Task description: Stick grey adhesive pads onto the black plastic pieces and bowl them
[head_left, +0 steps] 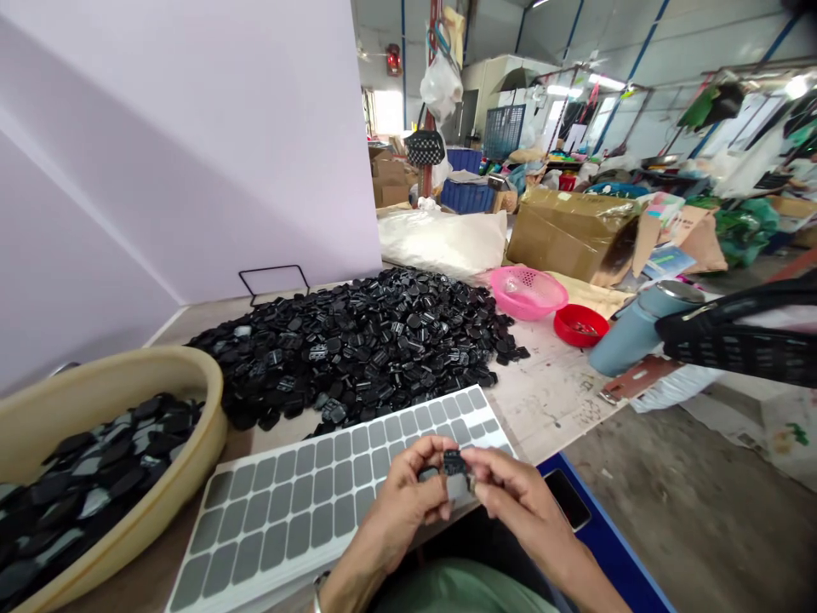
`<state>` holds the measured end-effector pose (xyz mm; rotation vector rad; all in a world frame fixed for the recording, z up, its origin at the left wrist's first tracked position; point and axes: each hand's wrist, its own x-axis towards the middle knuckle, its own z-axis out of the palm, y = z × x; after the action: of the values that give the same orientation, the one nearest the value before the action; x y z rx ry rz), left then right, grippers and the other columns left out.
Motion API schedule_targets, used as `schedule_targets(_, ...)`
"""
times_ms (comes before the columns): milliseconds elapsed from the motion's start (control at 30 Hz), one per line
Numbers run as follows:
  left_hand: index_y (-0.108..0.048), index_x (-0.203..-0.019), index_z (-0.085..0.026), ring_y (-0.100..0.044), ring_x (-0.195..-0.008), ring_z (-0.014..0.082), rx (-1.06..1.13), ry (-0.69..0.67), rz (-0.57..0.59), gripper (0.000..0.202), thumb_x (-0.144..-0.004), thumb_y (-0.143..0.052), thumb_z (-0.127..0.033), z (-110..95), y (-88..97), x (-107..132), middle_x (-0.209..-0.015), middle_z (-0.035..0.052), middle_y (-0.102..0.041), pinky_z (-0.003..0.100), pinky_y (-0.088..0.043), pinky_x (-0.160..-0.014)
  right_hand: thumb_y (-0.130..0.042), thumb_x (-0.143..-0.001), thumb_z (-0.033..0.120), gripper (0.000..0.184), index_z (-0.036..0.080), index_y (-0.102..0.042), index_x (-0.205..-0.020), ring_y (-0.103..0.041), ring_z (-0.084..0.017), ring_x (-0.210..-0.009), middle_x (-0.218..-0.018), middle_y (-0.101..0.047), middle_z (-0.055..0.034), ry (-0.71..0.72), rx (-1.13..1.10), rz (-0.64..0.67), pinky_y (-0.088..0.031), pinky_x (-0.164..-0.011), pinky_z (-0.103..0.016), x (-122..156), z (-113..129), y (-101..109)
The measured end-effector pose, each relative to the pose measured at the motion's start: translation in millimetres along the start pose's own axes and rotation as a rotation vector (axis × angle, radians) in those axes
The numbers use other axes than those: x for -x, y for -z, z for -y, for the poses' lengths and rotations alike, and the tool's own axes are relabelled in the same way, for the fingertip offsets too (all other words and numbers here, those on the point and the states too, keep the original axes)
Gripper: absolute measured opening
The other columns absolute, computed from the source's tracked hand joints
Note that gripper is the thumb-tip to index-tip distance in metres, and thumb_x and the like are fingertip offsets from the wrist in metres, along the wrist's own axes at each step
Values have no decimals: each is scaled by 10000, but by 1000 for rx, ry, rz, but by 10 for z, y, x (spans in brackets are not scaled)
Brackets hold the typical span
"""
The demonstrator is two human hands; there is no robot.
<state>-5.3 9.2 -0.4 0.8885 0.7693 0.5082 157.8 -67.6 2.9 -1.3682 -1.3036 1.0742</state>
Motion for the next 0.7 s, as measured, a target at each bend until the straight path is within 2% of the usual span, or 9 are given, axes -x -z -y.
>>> schedule_targets(100, -546, -994, -187, -429, -435, 12, 39, 2, 26, 338, -683, -678, -181, -18, -41, 3, -732, -44, -557, 160, -236, -434, -477, -930, 237, 221, 241, -614, -1103, -571, -157, -814, -890, -586, -20, 158, 222, -175, -446, -723, -278, -15, -32, -1)
schedule_targets(167, -531, -977, -187, -439, -426, 17, 61, 5, 32, 345, -667, -683, -185, -25, -59, 10, -737, -40, -565, 159, -212, -421, -442, -946, 206, 220, 236, -594, -1103, -581, -162, -837, -916, -600, -31, 230, 323, -204, -446, -743, -285, -23, -62, -6)
schedule_targets(400, -507, -983, -179, -385, -411, 29, 14, 13, 1, 347, -661, -635, -171, -70, -74, 20, -572, -64, -519, 162, -201, -424, -398, -957, 176, 256, 240, -573, -1132, -589, -171, -849, -945, -610, -43, 285, 498, -167, -459, -733, -288, -9, -91, -31)
schedule_targets(700, -504, -1017, -176, -399, -424, 34, -21, 13, 2, 348, -685, -602, -141, -63, -67, 30, -581, -62, -530, 166, -219, -432, -391, -949, 144, 302, 269, -560, -1165, -584, -162, -827, -923, -595, -26, 317, 517, -153, -463, -711, -291, -11, -86, -34)
